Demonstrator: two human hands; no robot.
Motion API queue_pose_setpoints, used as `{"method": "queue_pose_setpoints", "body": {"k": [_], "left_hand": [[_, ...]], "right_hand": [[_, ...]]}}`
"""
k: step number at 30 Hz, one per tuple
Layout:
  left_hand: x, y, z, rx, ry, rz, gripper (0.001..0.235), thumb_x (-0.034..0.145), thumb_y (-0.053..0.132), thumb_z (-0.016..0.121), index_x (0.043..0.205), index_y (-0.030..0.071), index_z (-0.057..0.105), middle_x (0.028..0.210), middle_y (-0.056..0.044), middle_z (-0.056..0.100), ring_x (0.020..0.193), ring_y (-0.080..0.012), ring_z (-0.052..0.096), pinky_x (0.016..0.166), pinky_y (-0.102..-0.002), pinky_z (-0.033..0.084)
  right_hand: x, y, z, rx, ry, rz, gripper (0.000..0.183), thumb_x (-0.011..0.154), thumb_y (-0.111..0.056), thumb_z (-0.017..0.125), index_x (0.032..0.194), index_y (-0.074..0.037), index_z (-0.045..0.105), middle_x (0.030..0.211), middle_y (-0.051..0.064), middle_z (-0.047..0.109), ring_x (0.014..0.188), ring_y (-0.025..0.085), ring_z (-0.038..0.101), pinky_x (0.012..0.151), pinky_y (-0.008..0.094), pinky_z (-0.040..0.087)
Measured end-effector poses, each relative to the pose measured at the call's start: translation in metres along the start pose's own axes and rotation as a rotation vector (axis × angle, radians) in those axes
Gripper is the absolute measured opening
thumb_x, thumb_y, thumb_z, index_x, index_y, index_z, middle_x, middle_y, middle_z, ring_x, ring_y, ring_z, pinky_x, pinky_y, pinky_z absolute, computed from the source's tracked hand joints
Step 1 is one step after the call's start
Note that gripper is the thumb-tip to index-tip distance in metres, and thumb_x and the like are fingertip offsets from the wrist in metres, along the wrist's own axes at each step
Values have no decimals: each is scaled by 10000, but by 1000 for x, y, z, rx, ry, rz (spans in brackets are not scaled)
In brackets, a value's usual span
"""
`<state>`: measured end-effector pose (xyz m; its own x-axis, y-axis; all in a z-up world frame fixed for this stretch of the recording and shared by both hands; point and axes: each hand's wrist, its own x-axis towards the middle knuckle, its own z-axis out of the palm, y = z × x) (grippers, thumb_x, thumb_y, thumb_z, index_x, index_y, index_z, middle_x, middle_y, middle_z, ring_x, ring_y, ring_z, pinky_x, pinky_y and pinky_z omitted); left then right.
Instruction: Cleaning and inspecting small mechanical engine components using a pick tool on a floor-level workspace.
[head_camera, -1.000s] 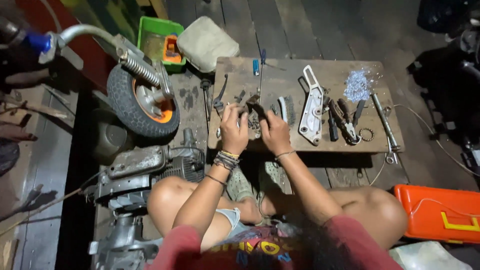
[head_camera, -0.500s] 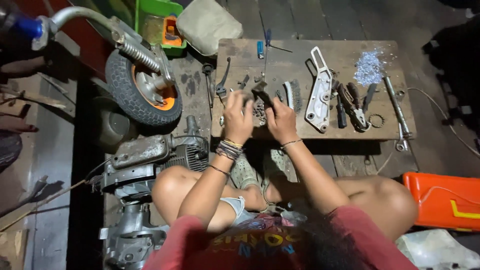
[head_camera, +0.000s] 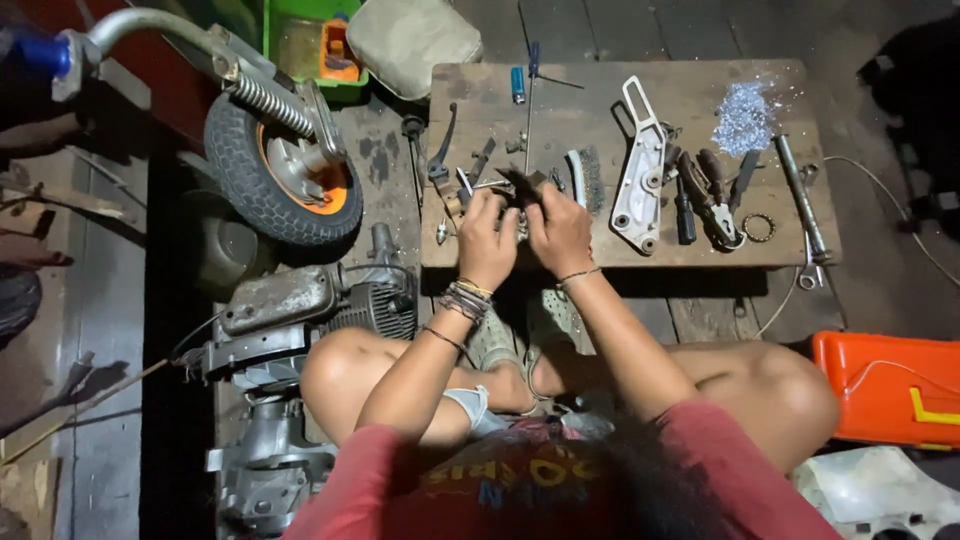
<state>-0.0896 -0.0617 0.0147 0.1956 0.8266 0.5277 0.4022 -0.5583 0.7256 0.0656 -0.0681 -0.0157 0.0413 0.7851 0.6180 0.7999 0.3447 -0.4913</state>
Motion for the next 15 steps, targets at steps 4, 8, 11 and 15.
{"method": "queue_pose_setpoints", "body": {"k": [4,8,11,15], "left_hand": [[20,17,-20,-17,128,3,145,1021,121,549,1002,-14,600,984,-197,553,993,-494,597,883,-529,487],[27,14,-33,-30,227,43,134,1029,150,538,997,44,614,987,-111,565,992,-408,620,910,-472,488],[33,5,-38,-96,311,42,152,1030,171,544,985,44,613,974,-123,581,1002,-411,623,914,-460,481],[37,2,-42,-233,304,-17,135,1033,124,528,994,47,633,974,-122,606,1002,-384,637,924,-405,480]], "right_hand": [[-6,-2,1,18,-29,33,191,985,-214,580,846,-90,540,657,176,564,671,457,632,565,518,490],[-5,4,-3,9,-72,27,194,993,-231,615,870,-91,562,674,177,583,695,456,646,575,525,498],[-3,10,-3,-15,-84,22,201,1021,-263,617,903,-105,581,692,157,604,707,434,662,596,515,510],[2,1,-5,112,-55,32,287,1095,-272,475,853,-132,541,646,92,539,646,382,623,591,430,506]]}}
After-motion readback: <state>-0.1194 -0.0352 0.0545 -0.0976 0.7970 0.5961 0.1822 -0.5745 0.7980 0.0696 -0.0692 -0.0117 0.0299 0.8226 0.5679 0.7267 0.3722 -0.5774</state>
